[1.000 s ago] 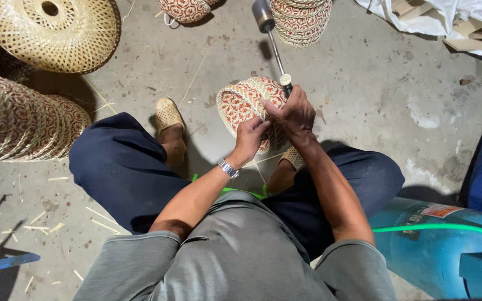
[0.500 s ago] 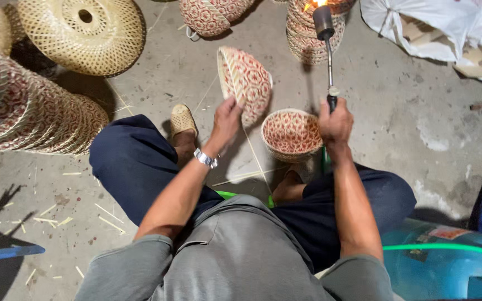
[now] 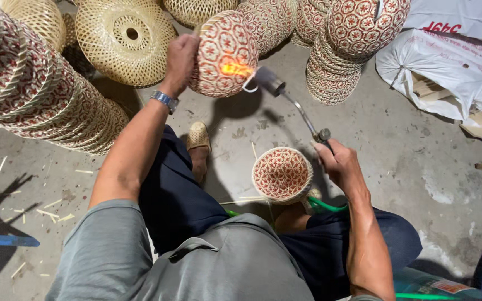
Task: The person sits on the floor and uses a handheld blowtorch to apply heat to the exterior and interior surfaces of woven baskets. They rotate the baskets to ensure even coverage and stack the treated items into a pile.
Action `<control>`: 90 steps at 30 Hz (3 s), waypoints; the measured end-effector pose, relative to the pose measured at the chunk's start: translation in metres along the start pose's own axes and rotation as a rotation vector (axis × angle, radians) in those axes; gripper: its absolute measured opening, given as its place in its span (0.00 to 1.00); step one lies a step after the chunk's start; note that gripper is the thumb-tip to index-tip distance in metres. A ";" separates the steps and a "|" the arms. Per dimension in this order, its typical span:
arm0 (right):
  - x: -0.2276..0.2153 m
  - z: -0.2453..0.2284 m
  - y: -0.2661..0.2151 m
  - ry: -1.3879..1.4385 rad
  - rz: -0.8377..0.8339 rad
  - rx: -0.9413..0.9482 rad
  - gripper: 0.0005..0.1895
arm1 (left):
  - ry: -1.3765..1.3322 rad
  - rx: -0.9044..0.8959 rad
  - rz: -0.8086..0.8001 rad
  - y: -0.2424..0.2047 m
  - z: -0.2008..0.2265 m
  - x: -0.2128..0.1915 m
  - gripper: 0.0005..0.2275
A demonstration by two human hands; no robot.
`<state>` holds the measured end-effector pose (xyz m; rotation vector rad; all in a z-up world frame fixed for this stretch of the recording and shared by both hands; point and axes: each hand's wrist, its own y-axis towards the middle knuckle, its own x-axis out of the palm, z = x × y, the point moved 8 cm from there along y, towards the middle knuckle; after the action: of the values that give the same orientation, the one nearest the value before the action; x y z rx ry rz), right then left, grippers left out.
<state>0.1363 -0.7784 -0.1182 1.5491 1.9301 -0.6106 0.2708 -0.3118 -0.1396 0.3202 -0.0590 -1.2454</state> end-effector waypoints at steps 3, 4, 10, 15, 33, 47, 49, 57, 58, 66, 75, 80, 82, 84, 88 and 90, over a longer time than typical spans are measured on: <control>-0.001 -0.003 0.005 0.007 -0.052 0.022 0.19 | -0.111 0.052 0.031 0.007 -0.006 -0.019 0.16; -0.001 -0.004 0.006 0.021 -0.086 0.022 0.18 | -0.159 0.075 0.042 0.008 -0.008 -0.023 0.17; -0.015 -0.012 0.017 -0.029 0.001 0.087 0.21 | -0.317 0.095 0.046 0.020 -0.008 -0.039 0.17; -0.022 -0.015 0.023 0.008 -0.035 0.118 0.21 | -0.461 0.060 -0.019 0.023 -0.004 -0.045 0.17; -0.009 -0.035 0.022 0.099 -0.051 -0.011 0.17 | -1.108 -0.251 -0.100 0.025 -0.022 -0.041 0.21; 0.021 -0.054 0.015 -0.091 0.024 -0.382 0.09 | -1.118 -0.330 0.057 0.019 -0.035 -0.046 0.21; 0.024 -0.063 0.008 -0.202 0.090 -0.571 0.10 | -1.153 -0.334 0.066 0.018 -0.036 -0.046 0.20; 0.041 -0.020 0.018 0.067 -0.086 -0.038 0.17 | -1.109 -0.322 0.118 0.013 -0.020 -0.055 0.22; 0.038 -0.012 0.019 0.094 -0.098 0.095 0.17 | -1.075 -0.305 0.115 0.013 -0.018 -0.057 0.23; 0.009 -0.014 0.027 0.105 -0.095 0.093 0.21 | -0.715 -0.045 0.085 0.020 -0.015 -0.071 0.19; -0.006 -0.014 0.044 0.018 -0.078 0.141 0.24 | -0.387 0.064 -0.064 0.009 0.023 -0.052 0.18; -0.018 -0.036 0.057 -0.007 -0.054 0.045 0.25 | -0.122 0.081 -0.096 0.002 0.032 -0.039 0.19; -0.022 -0.044 0.061 -0.018 -0.038 0.038 0.23 | -0.044 0.080 -0.117 0.001 0.035 -0.031 0.18; -0.021 -0.052 0.061 -0.036 -0.072 -0.005 0.24 | -0.013 0.110 -0.149 0.001 0.040 -0.020 0.19; -0.018 -0.067 0.059 -0.078 -0.069 -0.047 0.22 | -0.003 0.063 -0.212 -0.006 0.039 -0.007 0.16; -0.017 -0.071 0.056 -0.097 -0.028 -0.030 0.22 | -0.137 -0.031 -0.227 -0.007 0.028 0.000 0.15</control>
<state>0.1823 -0.7299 -0.0546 1.4498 1.8824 -0.6539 0.2580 -0.3191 -0.1153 0.2182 -0.1235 -1.4909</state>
